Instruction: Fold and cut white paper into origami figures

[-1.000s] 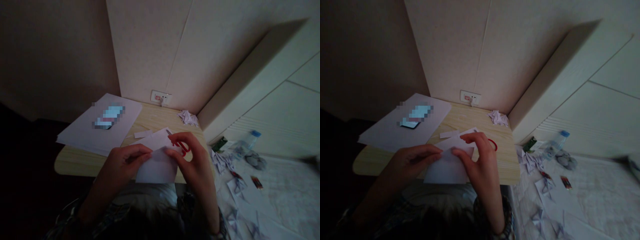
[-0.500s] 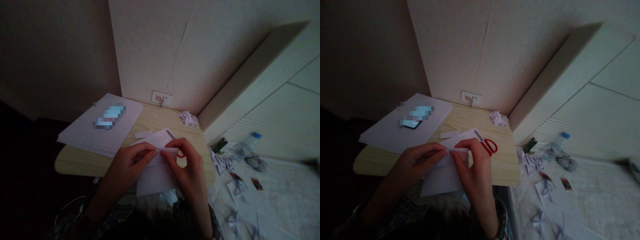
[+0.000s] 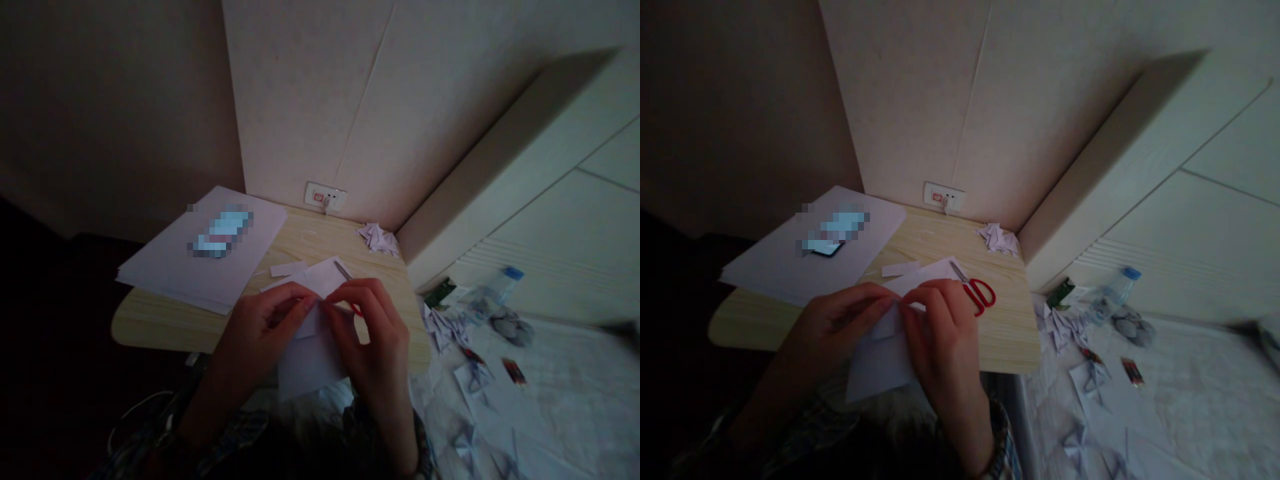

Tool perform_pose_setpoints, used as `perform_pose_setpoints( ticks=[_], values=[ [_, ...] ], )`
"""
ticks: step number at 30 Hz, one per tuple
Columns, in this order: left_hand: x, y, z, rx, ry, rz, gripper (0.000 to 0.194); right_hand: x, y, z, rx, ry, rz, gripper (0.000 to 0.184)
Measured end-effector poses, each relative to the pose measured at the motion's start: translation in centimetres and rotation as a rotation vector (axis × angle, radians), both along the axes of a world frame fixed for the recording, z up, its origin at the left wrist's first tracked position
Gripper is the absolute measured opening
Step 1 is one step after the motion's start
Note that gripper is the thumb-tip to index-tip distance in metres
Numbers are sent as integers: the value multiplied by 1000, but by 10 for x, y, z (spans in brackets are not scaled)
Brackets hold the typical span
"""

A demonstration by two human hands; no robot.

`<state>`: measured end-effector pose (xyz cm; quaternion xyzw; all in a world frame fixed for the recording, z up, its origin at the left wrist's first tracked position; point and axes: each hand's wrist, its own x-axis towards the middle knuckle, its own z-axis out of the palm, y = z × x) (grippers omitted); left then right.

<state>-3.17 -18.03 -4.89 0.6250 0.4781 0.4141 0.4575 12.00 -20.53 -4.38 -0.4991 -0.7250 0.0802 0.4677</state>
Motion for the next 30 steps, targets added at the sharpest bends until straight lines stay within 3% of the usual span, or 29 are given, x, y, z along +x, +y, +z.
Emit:
perform_pose_setpoints(
  ticks=[4, 11, 17, 26, 30],
  values=[
    [0, -2, 4, -5, -7, 30, 21, 1, -2, 1, -15, 39, 33, 12],
    [-1, -5, 9, -16, 10, -34, 20, 6, -1, 6, -289, 347, 14, 9],
    [-1, -5, 8, -86, -162, -113, 5, 8, 0, 4, -334, 625, 54, 9],
    [-2, -4, 7, -70, -150, -84, 4, 10, -3, 5, -356, 481, 55, 3],
    [-3, -3, 2, -115, -168, -144, 32, 11, -2, 3, -295, 545, -1, 6]
  ],
)
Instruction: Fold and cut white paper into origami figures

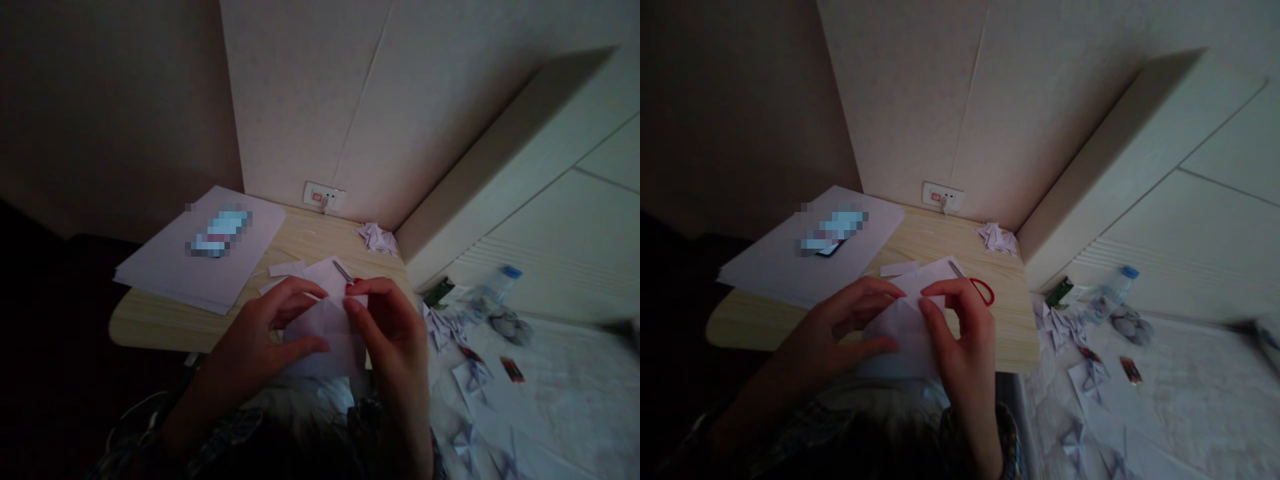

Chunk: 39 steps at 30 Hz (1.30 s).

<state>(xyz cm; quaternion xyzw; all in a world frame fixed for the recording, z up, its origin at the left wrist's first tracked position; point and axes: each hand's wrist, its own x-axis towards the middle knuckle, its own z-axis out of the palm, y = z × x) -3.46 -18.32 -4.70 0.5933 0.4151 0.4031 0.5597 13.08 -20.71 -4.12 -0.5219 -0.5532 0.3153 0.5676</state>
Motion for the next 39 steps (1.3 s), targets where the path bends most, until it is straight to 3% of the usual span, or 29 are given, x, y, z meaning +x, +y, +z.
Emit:
perform_pose_setpoints(
  ticks=[2, 7, 15, 21, 25, 29, 31, 33, 36, 39],
  values=[
    [0, 0, -3, 14, 6, 18, 38, 1, 0, -1, -2, 16, -34, 7],
    [0, -2, 1, 129, 104, 160, 26, 2, 0, -3, -23, 53, -33, 6],
    [5, -8, 14, 110, 139, 328, 25, -2, 0, 0, -35, 18, 2, 7],
    [6, -10, 18, -9, 112, 336, 27, -2, -1, 0, -68, -9, 71, 4],
    [9, -6, 12, -29, 2, 338, 25, -2, -1, 2, -158, 96, 174, 4],
    [10, 1, -4, 211, 7, 484, 19, -5, 0, 0, -180, 170, 139, 8],
    [8, 3, -10, 504, 165, 642, 18, -8, 0, -1, -164, 191, 102, 11],
    [6, 3, -11, 646, 372, 680, 13, -11, 0, -3, -132, 195, 50, 12],
    [4, 2, -9, 666, 451, 538, 6, -17, 0, -5, -49, 161, -33, 12],
    [5, -1, -8, 521, 298, 275, 23, -22, 0, -7, 18, 115, -71, 15]
  ],
)
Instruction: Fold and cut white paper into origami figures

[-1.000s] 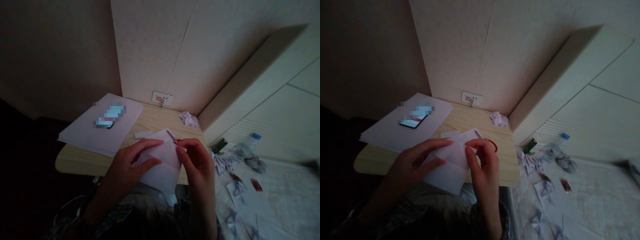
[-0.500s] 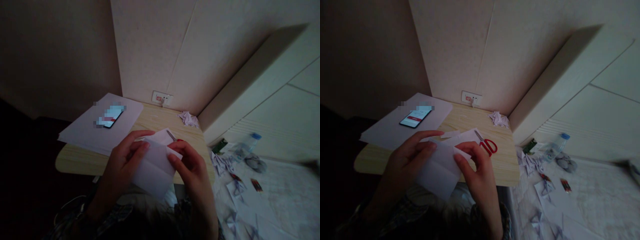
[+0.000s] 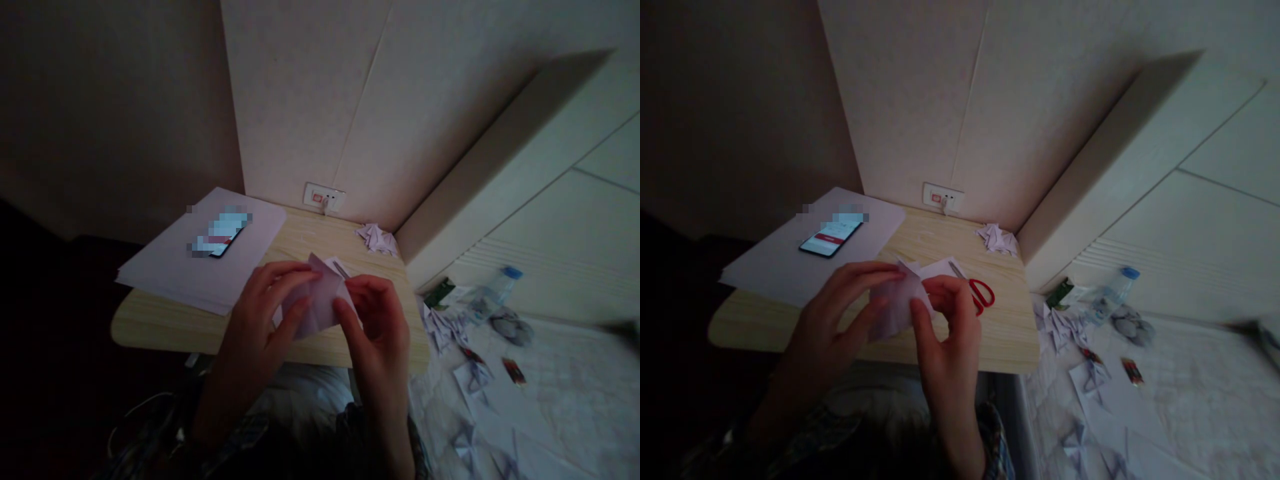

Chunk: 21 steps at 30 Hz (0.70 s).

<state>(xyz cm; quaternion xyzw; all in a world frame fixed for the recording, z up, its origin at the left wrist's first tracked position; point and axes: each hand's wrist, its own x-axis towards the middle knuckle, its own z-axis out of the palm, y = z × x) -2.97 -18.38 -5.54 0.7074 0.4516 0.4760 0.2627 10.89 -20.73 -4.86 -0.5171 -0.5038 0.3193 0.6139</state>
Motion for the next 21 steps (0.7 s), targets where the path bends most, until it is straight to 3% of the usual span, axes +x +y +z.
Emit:
perform_pose_setpoints(
  ticks=[3, 6, 12, 16, 19, 21],
  values=[
    [2, -1, -2, -256, -211, -181, 34, -3, 0, -1, 17, -32, 59, 19],
    [2, -1, -2, -406, -339, -222, 40, -3, -1, 0, 30, -95, 151, 18],
    [-2, 3, -2, -480, -439, -145, 36, 4, -2, 2, 82, -365, 78, 15],
    [-3, 4, -5, -466, -480, -175, 44, 7, 1, 2, 152, -493, -23, 17],
    [-3, 2, -5, -532, -493, -206, 54, 7, 1, 2, 152, -537, -11, 17],
    [-3, 1, -4, -552, -488, -186, 48, 6, 1, 2, 148, -548, 10, 17]
  ],
)
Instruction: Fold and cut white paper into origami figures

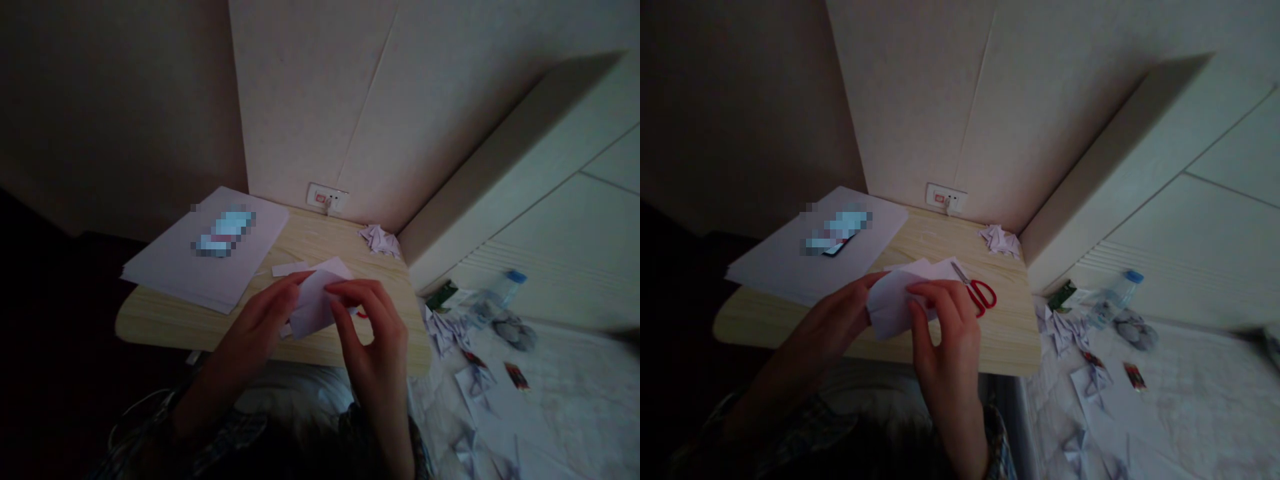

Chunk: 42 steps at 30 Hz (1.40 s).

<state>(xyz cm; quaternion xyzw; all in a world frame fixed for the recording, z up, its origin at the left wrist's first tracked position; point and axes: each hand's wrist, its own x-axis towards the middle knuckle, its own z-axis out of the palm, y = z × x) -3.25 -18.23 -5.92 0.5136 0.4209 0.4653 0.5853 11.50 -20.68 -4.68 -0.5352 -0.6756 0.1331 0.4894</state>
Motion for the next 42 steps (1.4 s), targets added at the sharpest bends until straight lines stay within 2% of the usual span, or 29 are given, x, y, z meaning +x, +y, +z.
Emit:
perform_pose_setpoints(
  ticks=[5, 9, 13, 17, 20, 25, 30, 35, 39, 42],
  values=[
    [2, -2, 5, -71, -72, 63, 27, -1, -1, -1, -9, 17, 41, 17],
    [2, -3, 10, -131, -174, 34, 26, -1, 0, -2, 8, 24, 46, 18],
    [2, -1, 8, -85, -94, 60, 29, -3, 1, -2, 33, -2, 58, 18],
    [1, 3, 6, 10, 40, 30, 22, -3, 0, -3, 64, -52, -66, 14],
    [1, 4, 10, -7, 40, 7, 16, 0, 0, -2, 89, -76, -168, 15],
    [-1, 4, 16, 0, 54, -79, 10, 3, 1, 0, 12, 23, -33, 34],
    [-2, 5, 9, -6, 42, -11, 6, 1, 1, -2, -81, 103, 23, 36],
    [1, 1, 10, -113, 16, 47, 6, 0, 0, 0, -62, 91, 22, 28],
    [2, 0, 14, -65, 42, 53, 7, 1, 0, 3, -41, 74, 33, 16],
    [1, -1, 14, -23, 98, 55, 16, 2, 0, 3, -56, 84, 53, 10]
  ],
)
